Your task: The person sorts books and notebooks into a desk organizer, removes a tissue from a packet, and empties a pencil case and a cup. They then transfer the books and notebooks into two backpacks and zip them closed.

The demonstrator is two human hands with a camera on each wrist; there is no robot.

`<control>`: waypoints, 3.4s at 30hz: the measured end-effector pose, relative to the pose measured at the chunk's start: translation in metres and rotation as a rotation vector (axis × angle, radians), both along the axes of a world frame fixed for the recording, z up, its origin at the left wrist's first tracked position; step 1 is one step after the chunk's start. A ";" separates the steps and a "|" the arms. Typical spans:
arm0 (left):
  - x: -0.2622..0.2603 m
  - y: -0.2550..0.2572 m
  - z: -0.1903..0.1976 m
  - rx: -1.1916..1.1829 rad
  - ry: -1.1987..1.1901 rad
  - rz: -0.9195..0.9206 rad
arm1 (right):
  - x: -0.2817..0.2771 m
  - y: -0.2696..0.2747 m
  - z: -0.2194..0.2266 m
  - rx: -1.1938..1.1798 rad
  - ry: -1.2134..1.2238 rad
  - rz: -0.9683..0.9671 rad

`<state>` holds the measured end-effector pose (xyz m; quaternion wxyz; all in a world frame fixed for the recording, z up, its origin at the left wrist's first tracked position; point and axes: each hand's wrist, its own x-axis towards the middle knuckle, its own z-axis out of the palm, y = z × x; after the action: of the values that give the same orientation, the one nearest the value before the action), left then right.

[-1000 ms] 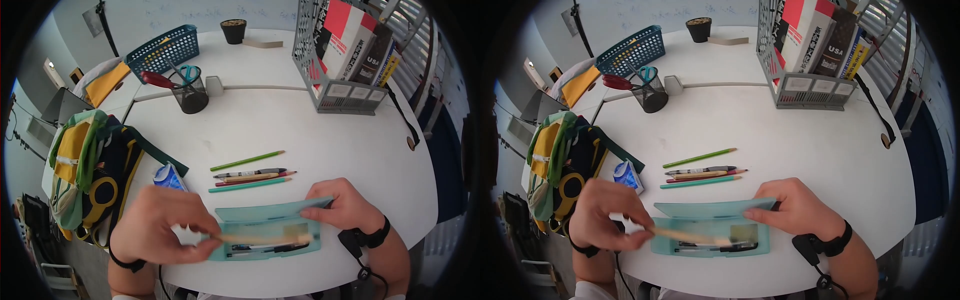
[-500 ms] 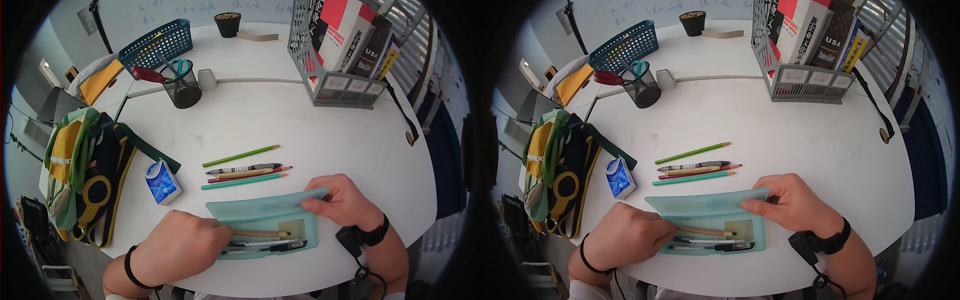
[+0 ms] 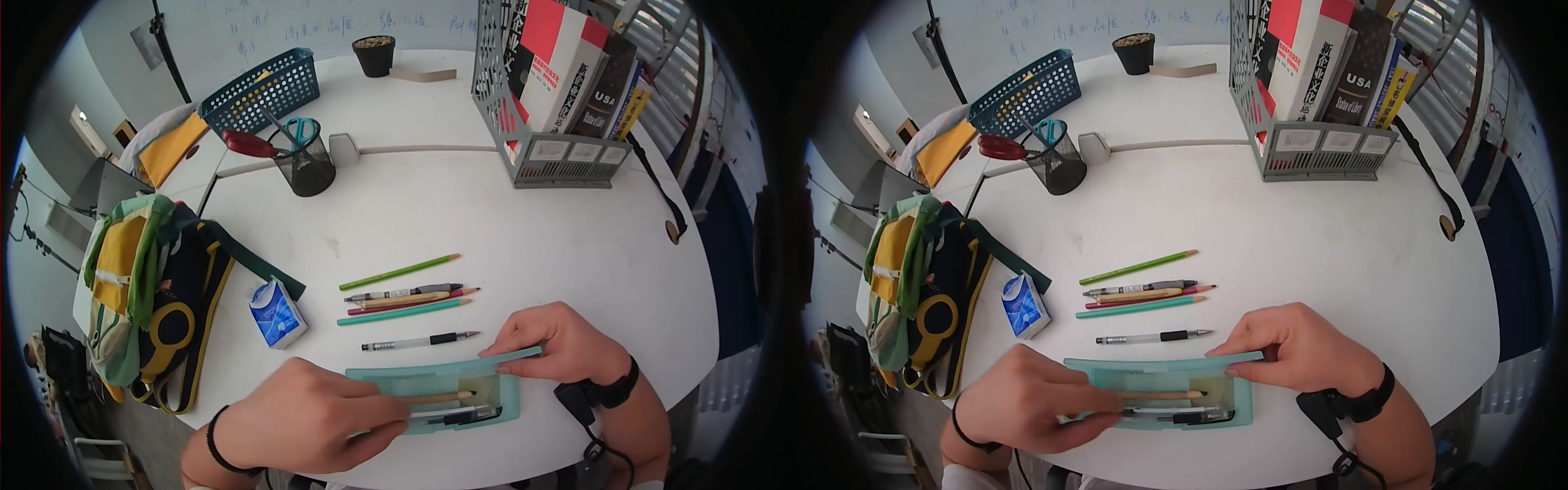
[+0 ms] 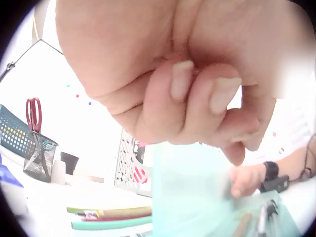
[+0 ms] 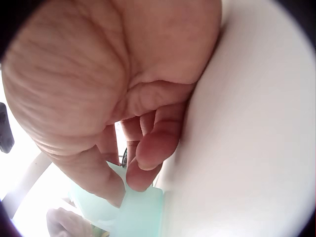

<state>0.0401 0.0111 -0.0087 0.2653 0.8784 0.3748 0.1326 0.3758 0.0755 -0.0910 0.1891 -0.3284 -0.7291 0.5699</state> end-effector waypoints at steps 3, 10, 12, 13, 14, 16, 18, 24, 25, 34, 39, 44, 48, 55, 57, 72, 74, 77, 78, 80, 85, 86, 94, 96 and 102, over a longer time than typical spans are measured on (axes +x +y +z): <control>-0.014 0.015 0.013 -0.190 -0.318 0.245 | 0.000 0.000 0.010 -0.062 -0.063 -0.004; -0.004 0.090 -0.037 -0.023 0.088 0.275 | 0.003 0.001 0.003 0.031 0.032 0.077; 0.000 0.094 -0.039 -0.030 0.119 0.236 | 0.003 -0.001 0.014 -0.104 -0.069 0.062; 0.002 0.095 -0.037 -0.072 0.107 0.267 | 0.005 -0.001 0.012 -0.108 -0.066 0.052; 0.003 0.095 -0.037 -0.114 0.096 0.303 | 0.006 -0.001 0.011 -0.122 -0.066 0.064; 0.002 0.095 -0.041 -0.069 0.083 0.305 | 0.004 0.000 0.011 -0.138 -0.066 0.084; 0.000 0.095 -0.045 -0.023 0.067 0.311 | 0.002 0.000 0.015 -0.045 -0.063 0.093; -0.003 0.071 -0.004 0.082 -0.229 0.356 | -0.003 -0.007 0.009 -0.185 -0.018 -0.133; -0.009 0.062 0.011 0.028 -0.213 0.252 | -0.002 -0.007 0.007 -0.199 -0.020 -0.139; 0.011 0.017 -0.012 0.096 0.206 -0.105 | -0.004 -0.008 -0.002 -0.194 -0.003 -0.184; 0.012 0.013 -0.021 0.060 0.293 -0.179 | -0.003 -0.009 -0.006 -0.170 -0.020 -0.205; 0.012 0.012 -0.023 -0.010 0.259 -0.206 | -0.001 -0.008 -0.008 -0.144 -0.044 -0.204; 0.009 0.013 -0.021 -0.001 0.212 -0.205 | -0.002 -0.009 -0.004 -0.183 -0.059 -0.209; -0.003 0.020 -0.005 0.134 -0.036 -0.091 | -0.005 -0.008 0.002 -0.212 0.026 -0.170; 0.000 0.017 -0.012 0.111 -0.029 -0.158 | -0.005 -0.007 0.006 -0.240 -0.024 -0.152; -0.018 0.070 -0.039 -0.052 0.074 0.437 | -0.001 -0.001 0.018 -0.111 -0.124 0.104; -0.016 0.069 -0.040 -0.046 0.104 0.431 | -0.002 0.000 0.020 -0.101 -0.138 0.110; -0.013 0.069 -0.038 -0.072 0.068 0.477 | -0.003 -0.002 0.017 -0.072 -0.140 0.101; -0.010 0.069 -0.034 -0.132 0.049 0.505 | -0.003 -0.002 0.016 -0.052 -0.129 0.089; -0.010 0.068 -0.036 -0.197 0.031 0.531 | -0.003 -0.002 0.017 -0.062 -0.138 0.084; -0.022 0.066 -0.043 0.030 -0.084 0.460 | -0.003 -0.003 0.016 -0.070 -0.148 0.054; -0.022 0.066 -0.038 0.070 -0.127 0.530 | -0.004 -0.002 0.016 -0.067 -0.157 0.044; -0.067 0.069 -0.022 -0.107 -1.119 0.485 | -0.005 -0.003 0.017 -0.053 -0.200 0.012; -0.075 0.064 -0.017 -0.085 -1.210 0.431 | -0.001 -0.004 0.013 -0.079 -0.118 0.054; -0.071 0.049 -0.011 -0.077 -1.256 0.558 | -0.002 -0.003 0.016 -0.050 -0.135 0.102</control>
<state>-0.0311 0.0602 -0.0202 0.4192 0.4957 0.3665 0.6665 0.3742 0.0722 -0.0752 0.1021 -0.3330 -0.7415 0.5734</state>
